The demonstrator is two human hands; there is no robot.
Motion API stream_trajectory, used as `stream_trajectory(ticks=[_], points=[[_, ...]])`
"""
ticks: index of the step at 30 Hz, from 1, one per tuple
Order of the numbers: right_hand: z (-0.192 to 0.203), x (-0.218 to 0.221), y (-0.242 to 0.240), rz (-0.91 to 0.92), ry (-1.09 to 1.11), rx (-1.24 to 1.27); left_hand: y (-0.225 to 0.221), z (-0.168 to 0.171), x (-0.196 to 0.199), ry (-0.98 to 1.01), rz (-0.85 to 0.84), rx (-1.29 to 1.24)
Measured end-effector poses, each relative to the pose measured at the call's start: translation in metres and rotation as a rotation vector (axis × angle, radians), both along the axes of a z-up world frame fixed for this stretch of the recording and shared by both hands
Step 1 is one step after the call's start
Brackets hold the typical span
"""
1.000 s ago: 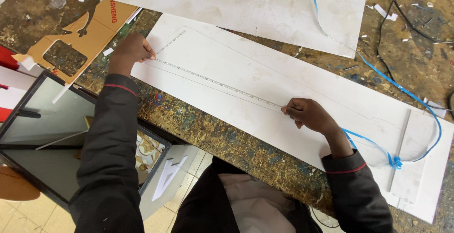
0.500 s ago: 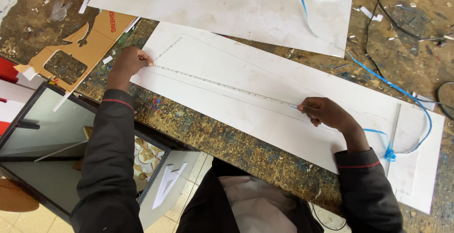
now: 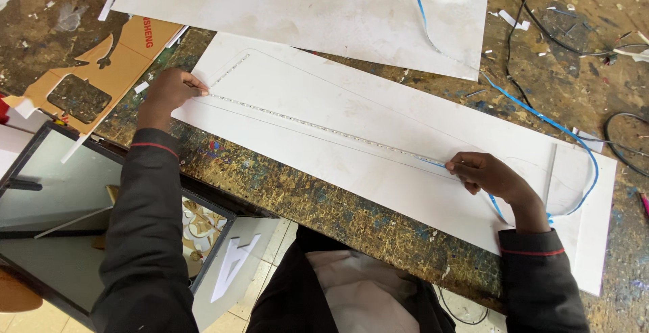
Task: The person measures an LED strip against a white board, aligning the strip along a marked outline and holding it in place by hand to verify the length.
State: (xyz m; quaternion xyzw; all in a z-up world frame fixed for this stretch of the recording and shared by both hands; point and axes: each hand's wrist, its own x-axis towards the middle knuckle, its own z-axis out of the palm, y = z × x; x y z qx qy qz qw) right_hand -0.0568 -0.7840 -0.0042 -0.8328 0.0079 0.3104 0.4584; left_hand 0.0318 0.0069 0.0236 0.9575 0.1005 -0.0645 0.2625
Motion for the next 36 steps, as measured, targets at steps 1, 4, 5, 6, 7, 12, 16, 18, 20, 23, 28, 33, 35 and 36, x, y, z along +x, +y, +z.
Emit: stream_trajectory(ticks=[1,4,5,6,7,12,16,18,20,23,28,33,35,36], points=[[0.007,-0.005,-0.001,0.001,0.002,-0.001,0.003,-0.005,0.003,0.002,0.001,-0.001],[0.022,-0.013,-0.008,0.083,-0.066,-0.005,0.012,-0.014,0.006,-0.005,0.003,0.019],[0.023,-0.015,-0.013,0.051,-0.05,-0.019,0.011,-0.012,0.005,-0.01,-0.002,0.017],[0.025,-0.016,-0.019,0.02,-0.035,-0.033,0.009,-0.01,0.005,-0.014,-0.007,0.015],[0.019,-0.016,-0.029,0.019,-0.034,-0.034,0.01,-0.011,0.005,-0.013,-0.007,0.014],[-0.001,-0.022,-0.069,-0.085,0.014,0.032,0.007,-0.004,0.003,0.006,-0.026,0.052],[0.003,-0.034,-0.083,-0.122,-0.008,0.043,0.015,-0.016,0.005,-0.042,-0.065,0.047],[0.007,-0.038,-0.087,-0.192,-0.001,0.079,0.013,-0.009,0.002,-0.026,-0.084,0.077],[0.015,-0.043,-0.09,-0.188,-0.01,0.038,0.02,-0.014,0.005,-0.018,-0.076,0.058],[0.022,-0.049,-0.096,-0.2,-0.012,-0.002,0.026,-0.019,0.008,-0.012,-0.081,0.028],[0.039,-0.057,-0.093,-0.217,-0.005,-0.111,0.034,-0.032,0.012,-0.054,-0.161,0.013],[0.038,-0.057,-0.095,-0.255,-0.003,-0.063,0.03,-0.028,0.01,0.014,-0.044,0.213],[0.038,-0.059,-0.095,-0.261,-0.011,-0.08,0.031,-0.031,0.011,0.003,-0.068,0.208],[0.038,-0.059,-0.094,-0.262,-0.019,-0.095,0.034,-0.031,0.011,-0.007,-0.089,0.203]])
